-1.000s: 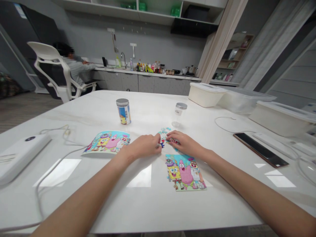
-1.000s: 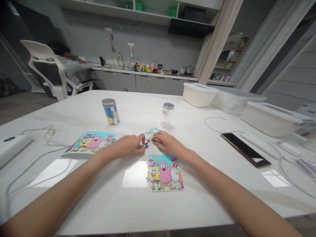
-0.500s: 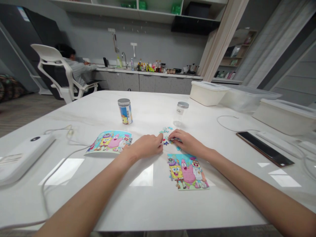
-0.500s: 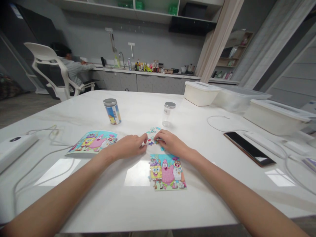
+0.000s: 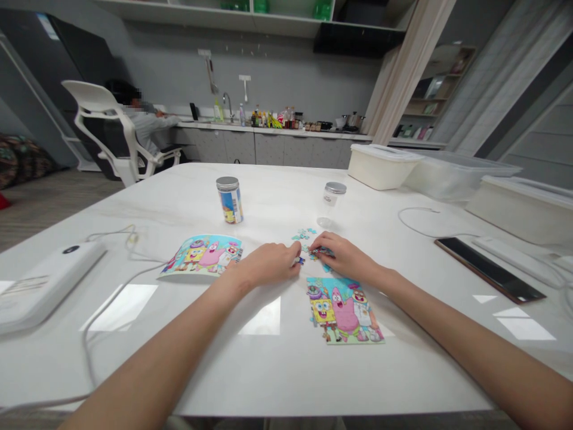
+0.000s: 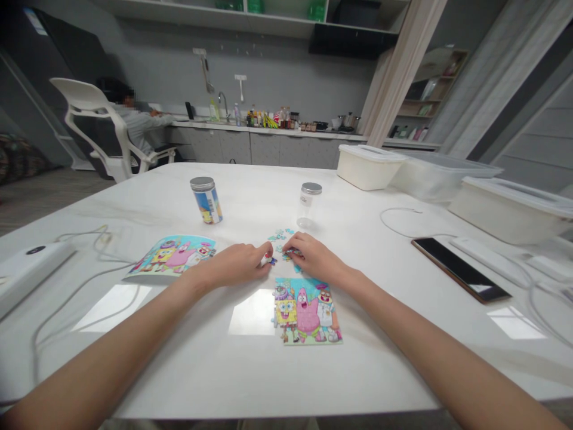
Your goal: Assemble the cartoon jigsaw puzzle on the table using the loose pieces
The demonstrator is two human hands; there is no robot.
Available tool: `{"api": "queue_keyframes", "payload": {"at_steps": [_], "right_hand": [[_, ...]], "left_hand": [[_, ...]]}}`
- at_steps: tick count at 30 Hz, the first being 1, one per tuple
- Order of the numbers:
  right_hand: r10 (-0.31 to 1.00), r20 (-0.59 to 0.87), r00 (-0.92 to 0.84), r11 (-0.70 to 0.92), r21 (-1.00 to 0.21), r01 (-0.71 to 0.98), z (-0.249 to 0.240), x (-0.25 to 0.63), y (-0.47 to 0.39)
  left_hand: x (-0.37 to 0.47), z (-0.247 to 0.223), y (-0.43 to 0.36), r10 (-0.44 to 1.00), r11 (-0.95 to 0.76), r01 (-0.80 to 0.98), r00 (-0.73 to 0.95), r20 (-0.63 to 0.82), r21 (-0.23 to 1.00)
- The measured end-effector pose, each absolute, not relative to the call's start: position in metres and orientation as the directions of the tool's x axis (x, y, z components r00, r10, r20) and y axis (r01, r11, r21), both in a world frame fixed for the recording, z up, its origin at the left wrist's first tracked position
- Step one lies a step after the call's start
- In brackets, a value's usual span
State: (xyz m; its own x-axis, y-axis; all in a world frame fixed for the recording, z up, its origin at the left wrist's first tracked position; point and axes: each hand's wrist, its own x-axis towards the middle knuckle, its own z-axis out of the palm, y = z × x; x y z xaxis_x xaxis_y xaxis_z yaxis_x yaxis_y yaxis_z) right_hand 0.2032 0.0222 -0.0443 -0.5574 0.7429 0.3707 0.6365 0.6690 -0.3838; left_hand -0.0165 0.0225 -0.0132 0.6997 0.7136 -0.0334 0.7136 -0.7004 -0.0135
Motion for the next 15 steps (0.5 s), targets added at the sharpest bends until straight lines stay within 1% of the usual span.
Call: {"api": "queue_keyframes", "payload": {"at_steps": [6, 15], "right_hand": [[0.75, 0.362, -0.554, 0.661, -0.371, 0.652, -0.0438, 0.2032, 0.0219], [0.764, 0.357, -0.538, 0.644, -0.356, 0.677, -0.042, 0.2023, 0.0205]], "left_hand": [[-0.0179, -0.0121, 0.023, 0.7, -0.713, 0.701, 0.713, -0.03, 0.01], [-0.0177, -0.0147, 0.0244, 0.691, -0.723, 0.691, 0.722, -0.033, -0.019]]}}
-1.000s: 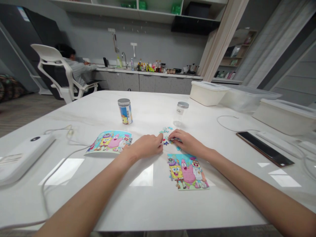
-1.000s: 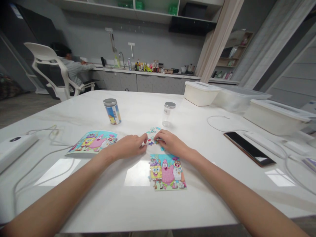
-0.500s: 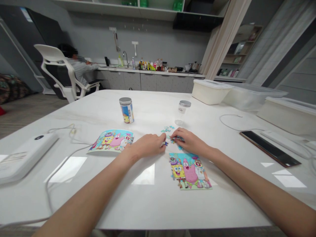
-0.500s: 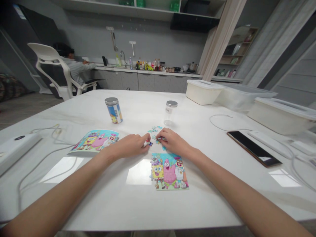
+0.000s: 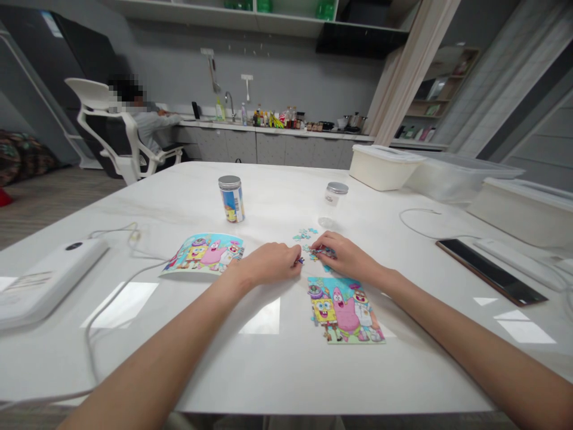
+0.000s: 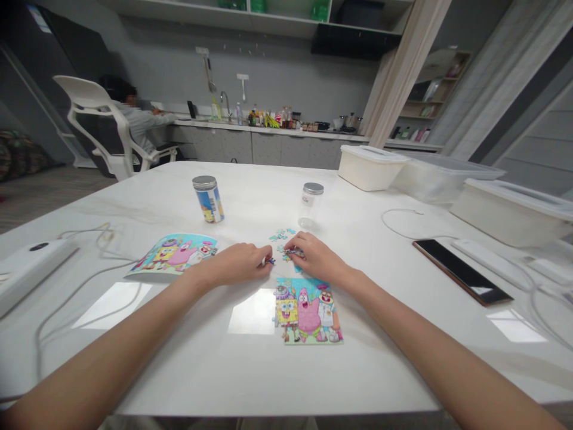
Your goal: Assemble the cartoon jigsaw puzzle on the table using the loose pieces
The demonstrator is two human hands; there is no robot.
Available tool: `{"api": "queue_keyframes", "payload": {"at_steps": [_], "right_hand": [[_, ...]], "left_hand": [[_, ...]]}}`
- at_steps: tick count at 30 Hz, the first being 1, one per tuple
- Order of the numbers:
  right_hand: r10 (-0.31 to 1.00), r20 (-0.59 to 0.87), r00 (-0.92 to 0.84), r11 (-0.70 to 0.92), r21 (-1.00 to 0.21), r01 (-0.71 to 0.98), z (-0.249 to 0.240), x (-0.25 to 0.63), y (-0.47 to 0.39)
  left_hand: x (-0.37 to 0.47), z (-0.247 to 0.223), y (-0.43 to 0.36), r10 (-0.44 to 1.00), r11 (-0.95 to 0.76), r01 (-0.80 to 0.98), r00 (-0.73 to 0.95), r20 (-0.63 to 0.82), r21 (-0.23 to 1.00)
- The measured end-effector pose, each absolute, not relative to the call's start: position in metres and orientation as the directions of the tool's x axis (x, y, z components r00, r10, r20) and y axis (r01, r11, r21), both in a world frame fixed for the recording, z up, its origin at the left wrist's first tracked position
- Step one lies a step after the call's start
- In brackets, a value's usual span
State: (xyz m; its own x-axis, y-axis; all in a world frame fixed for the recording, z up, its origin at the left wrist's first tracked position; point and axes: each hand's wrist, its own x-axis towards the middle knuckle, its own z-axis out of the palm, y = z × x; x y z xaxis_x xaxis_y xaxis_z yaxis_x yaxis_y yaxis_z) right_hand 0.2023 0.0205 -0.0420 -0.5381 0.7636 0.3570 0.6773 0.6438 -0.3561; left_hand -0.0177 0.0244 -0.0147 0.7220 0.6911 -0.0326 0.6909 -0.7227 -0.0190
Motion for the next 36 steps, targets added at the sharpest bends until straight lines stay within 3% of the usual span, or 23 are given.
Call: {"api": "queue_keyframes", "payload": {"at_steps": [36], "right_hand": [[0.808, 0.32, -0.495, 0.587, -0.358, 0.726, -0.0433, 0.2035, 0.0202]], "left_hand": [[-0.0173, -0.0162, 0.0237, 0.691, -0.723, 0.69, 0.722, -0.024, -0.045]]}}
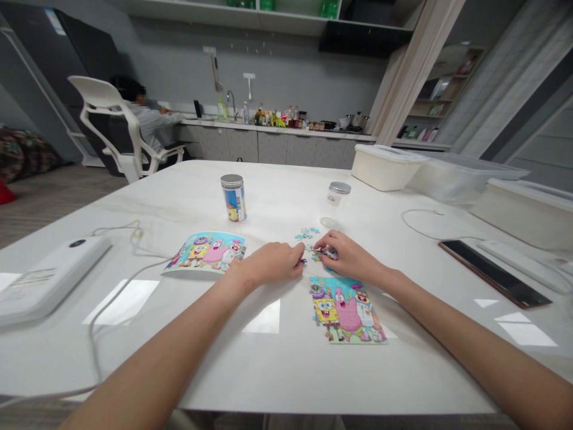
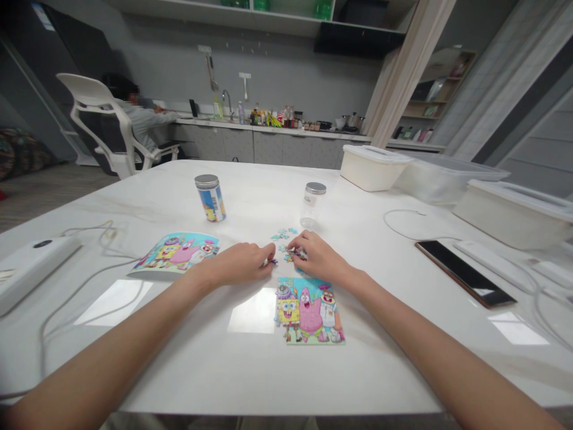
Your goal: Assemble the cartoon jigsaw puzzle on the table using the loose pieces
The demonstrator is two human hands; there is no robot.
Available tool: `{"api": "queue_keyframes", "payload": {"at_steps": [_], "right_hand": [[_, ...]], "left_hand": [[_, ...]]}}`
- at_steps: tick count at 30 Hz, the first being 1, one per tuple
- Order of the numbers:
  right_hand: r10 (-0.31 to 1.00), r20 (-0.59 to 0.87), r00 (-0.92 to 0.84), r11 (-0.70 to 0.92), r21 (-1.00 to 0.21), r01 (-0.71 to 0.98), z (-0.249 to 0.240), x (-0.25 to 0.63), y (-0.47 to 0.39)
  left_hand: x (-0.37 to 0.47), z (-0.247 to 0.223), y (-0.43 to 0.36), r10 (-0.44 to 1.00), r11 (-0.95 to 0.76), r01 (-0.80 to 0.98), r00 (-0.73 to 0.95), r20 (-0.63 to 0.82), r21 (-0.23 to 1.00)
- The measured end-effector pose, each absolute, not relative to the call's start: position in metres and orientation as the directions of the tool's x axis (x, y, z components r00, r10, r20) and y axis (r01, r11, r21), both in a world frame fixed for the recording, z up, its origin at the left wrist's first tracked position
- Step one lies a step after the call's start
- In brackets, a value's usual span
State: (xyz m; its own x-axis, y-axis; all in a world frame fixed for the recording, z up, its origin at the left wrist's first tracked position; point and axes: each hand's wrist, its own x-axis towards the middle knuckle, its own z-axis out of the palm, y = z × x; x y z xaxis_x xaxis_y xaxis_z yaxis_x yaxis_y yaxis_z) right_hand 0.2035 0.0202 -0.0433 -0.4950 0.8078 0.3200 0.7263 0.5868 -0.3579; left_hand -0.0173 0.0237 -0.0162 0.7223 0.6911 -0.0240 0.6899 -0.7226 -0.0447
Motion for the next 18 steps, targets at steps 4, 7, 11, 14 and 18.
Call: {"api": "queue_keyframes", "payload": {"at_steps": [4, 7, 11, 14, 18], "right_hand": [[0.8, 0.336, -0.497, 0.596, -0.356, 0.72, -0.0441, 0.2039, 0.0202], [0.794, 0.344, -0.501, 0.604, -0.353, 0.715, -0.0443, 0.204, 0.0206], [0.796, 0.317, -0.516, 0.604, -0.345, 0.719, -0.0428, 0.203, 0.0208], [0.796, 0.308, -0.521, 0.604, -0.347, 0.718, -0.0411, 0.2018, 0.0201], [0.804, 0.308, -0.508, 0.593, -0.373, 0.713, -0.0397, 0.2011, 0.0192]], "left_hand": [[-0.017, -0.0154, 0.023, 0.692, -0.722, 0.691, 0.721, -0.025, -0.041], [-0.017, -0.0148, 0.0225, 0.692, -0.722, 0.691, 0.721, -0.026, -0.036], [-0.0174, -0.0148, 0.0229, 0.69, -0.724, 0.689, 0.723, -0.026, -0.025], [-0.0171, -0.0152, 0.0229, 0.695, -0.719, 0.695, 0.719, -0.025, -0.012], [-0.0166, -0.0157, 0.0229, 0.734, -0.679, 0.734, 0.679, -0.013, 0.022]]}}
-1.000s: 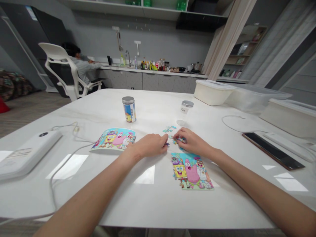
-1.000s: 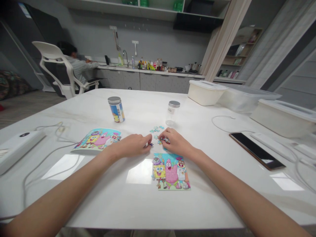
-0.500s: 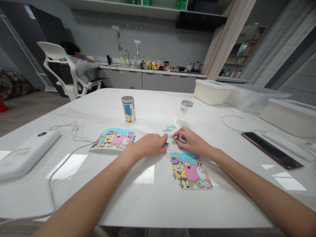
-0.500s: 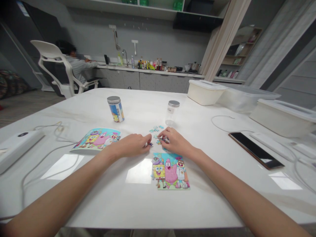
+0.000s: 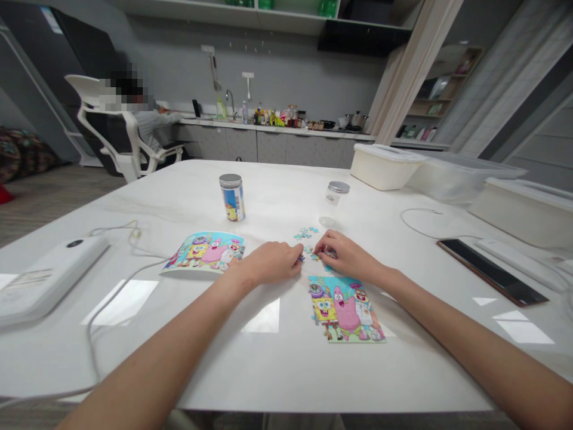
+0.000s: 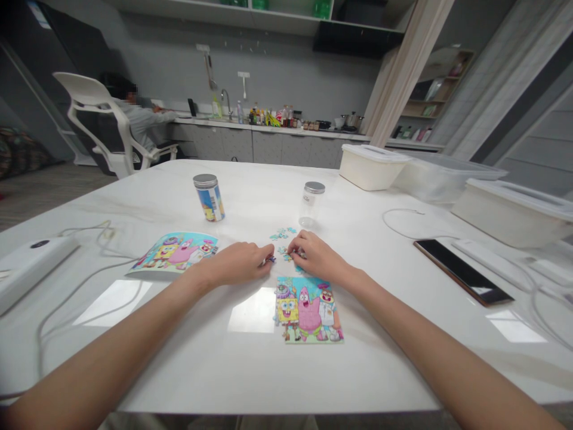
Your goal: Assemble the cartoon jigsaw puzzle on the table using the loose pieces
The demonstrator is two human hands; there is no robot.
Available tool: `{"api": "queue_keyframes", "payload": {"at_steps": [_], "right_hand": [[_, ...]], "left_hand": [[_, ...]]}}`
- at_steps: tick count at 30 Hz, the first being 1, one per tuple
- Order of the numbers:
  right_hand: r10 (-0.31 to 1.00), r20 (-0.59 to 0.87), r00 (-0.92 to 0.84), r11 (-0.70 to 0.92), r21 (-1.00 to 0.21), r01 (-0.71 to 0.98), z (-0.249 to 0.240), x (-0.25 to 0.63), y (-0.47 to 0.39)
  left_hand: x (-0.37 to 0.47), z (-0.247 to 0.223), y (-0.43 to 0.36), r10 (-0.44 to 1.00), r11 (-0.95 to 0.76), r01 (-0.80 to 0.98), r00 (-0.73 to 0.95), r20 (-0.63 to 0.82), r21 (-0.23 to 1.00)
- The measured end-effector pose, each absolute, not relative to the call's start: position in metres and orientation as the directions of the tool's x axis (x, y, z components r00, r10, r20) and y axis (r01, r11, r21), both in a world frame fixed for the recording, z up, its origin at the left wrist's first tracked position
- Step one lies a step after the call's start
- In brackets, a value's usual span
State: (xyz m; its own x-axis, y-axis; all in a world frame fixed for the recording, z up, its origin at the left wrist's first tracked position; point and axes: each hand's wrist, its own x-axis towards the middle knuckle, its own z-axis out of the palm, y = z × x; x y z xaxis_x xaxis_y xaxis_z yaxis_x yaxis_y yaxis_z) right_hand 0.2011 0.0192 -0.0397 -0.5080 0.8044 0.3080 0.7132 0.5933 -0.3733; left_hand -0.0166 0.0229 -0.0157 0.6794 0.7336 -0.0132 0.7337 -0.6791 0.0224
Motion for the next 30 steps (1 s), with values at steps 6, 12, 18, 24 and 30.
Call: {"api": "queue_keyframes", "payload": {"at_steps": [6, 12, 18, 24, 30], "right_hand": [[0.875, 0.342, -0.344, 0.458, -0.353, 0.816, -0.039, 0.206, 0.023], [0.909, 0.36, -0.211, 0.357, -0.408, 0.84, -0.04, 0.215, 0.033], [0.952, 0.302, -0.046, 0.181, -0.436, 0.881, -0.038, 0.224, 0.036], [0.96, 0.26, -0.1, 0.214, -0.46, 0.862, -0.037, 0.221, 0.036], [0.918, 0.276, -0.283, 0.386, -0.465, 0.797, -0.038, 0.216, 0.035]], "left_hand": [[-0.024, -0.014, 0.033, 0.904, -0.426, 0.894, 0.418, 0.087, 0.138], [-0.03, -0.014, 0.045, 0.932, -0.333, 0.872, 0.363, -0.018, 0.359], [-0.03, -0.019, 0.045, 0.947, -0.292, 0.873, 0.321, -0.009, 0.39], [-0.03, -0.016, 0.042, 0.926, -0.357, 0.857, 0.376, 0.024, 0.372], [-0.027, -0.012, 0.038, 0.895, -0.437, 0.835, 0.441, 0.071, 0.335]]}}
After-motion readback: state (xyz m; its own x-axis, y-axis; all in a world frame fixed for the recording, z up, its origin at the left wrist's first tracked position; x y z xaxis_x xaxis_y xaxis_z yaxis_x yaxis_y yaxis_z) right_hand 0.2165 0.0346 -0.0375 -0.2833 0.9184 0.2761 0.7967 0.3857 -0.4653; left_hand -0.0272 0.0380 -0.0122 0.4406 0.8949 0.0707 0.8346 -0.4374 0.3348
